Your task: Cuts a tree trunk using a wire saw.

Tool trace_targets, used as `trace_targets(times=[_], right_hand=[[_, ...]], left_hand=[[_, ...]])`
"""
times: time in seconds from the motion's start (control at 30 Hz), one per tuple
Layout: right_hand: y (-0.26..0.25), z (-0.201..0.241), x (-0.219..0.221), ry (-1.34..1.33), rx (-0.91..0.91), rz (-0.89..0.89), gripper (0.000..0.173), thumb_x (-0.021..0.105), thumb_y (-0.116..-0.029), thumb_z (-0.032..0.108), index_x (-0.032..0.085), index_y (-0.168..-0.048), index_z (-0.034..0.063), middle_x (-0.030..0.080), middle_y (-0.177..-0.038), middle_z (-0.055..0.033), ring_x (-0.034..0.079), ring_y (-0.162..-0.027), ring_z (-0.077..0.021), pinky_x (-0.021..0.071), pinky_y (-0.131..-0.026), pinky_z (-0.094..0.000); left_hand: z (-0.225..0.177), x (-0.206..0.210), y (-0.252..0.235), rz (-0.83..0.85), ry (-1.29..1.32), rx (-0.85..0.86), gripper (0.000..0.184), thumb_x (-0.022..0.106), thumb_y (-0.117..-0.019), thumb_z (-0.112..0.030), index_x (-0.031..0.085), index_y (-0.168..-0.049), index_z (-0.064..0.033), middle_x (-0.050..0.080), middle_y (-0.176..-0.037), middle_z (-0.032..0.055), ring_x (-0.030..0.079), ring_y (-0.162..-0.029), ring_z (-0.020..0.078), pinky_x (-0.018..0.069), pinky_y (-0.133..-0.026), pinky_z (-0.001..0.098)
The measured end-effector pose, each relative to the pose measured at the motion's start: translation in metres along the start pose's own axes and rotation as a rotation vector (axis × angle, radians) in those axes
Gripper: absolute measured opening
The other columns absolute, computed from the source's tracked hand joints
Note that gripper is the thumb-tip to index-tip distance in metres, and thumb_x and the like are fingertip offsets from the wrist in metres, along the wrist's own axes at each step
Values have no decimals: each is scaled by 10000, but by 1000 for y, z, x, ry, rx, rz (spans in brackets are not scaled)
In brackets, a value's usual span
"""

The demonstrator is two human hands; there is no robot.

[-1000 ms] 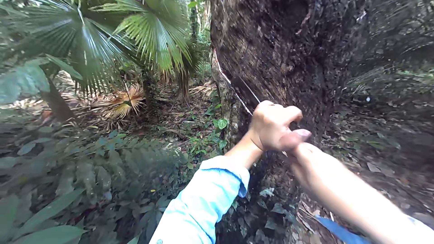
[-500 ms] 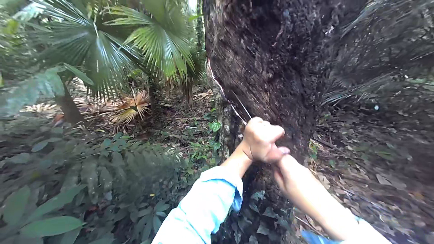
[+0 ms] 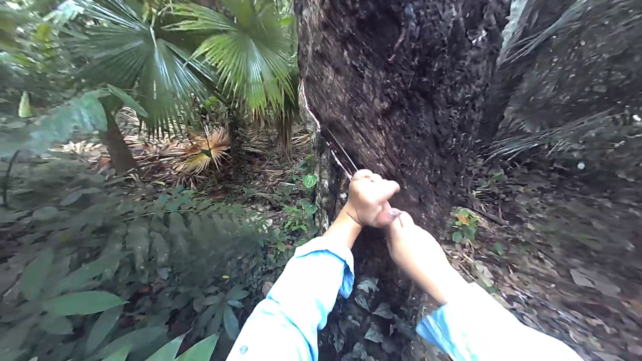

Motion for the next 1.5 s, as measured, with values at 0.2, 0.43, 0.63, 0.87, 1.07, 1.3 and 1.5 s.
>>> trace_targets(times=[0.2,0.43,0.63,0.87,1.07,1.3,1.5], right_hand=[[4,-18,15,-29,10,92,239,528,-978,-35,660,-1161,-116,637,-997,-343,697,-701,-465,577,-583,-532],[14,9,-18,10,188,681,430,402,-1088,85,402,-1511,9,569,-1281,-298,684,-1009,-445,551,-846,-537],[9,8,-30,-10,179,629,500,468,-1072,120,350,-1556,81,603,-1209,-267,695,-946,-421,568,-786,-548],[54,-7,-92,-136,-66,417,277,550,-978,71,556,-1239,-24,665,-847,-236,692,-754,-460,539,-617,-619],[56,-22,-85,-307,-127,161,286,517,-946,113,603,-1159,-58,658,-856,-206,677,-722,-382,546,-622,-559],[56,-47,-79,-454,-20,-25,570,481,-952,182,473,-1502,33,721,-1066,-203,701,-766,-306,575,-665,-482],[55,-57,-48,-662,24,32,678,526,-900,178,395,-1542,2,700,-1134,-165,671,-816,-152,563,-714,-312]], left_hand=[[-8,13,16,-30,-79,19,802,101,-1055,-588,622,-708,-86,553,-546,33,533,-594,157,432,-903,306],[-20,-8,-17,43,0,-149,839,123,-1003,-598,659,-701,-26,519,-516,66,488,-509,176,457,-737,379],[-17,-10,-36,74,82,-212,832,116,-1023,-585,663,-719,-38,583,-564,73,547,-561,181,452,-717,376],[-80,14,-48,223,72,-322,635,289,-961,-454,680,-701,-26,600,-558,74,581,-523,214,444,-548,429],[-89,18,-53,216,22,-154,676,292,-978,-506,693,-715,-30,556,-521,50,526,-486,179,452,-610,400],[44,-50,-11,169,-338,-741,507,559,-973,-185,534,-1442,7,574,-1377,266,520,-1291,434,382,-1055,621],[121,-44,18,246,-359,-927,354,593,-997,-53,635,-1326,72,643,-1251,298,628,-1187,410,479,-1060,508]])
Point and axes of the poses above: each hand's wrist, its own y-axis away from the middle knuckle, its own x-axis out of the palm, z = x × y, the point moved 10 cm from there along -y, towards the middle knuckle
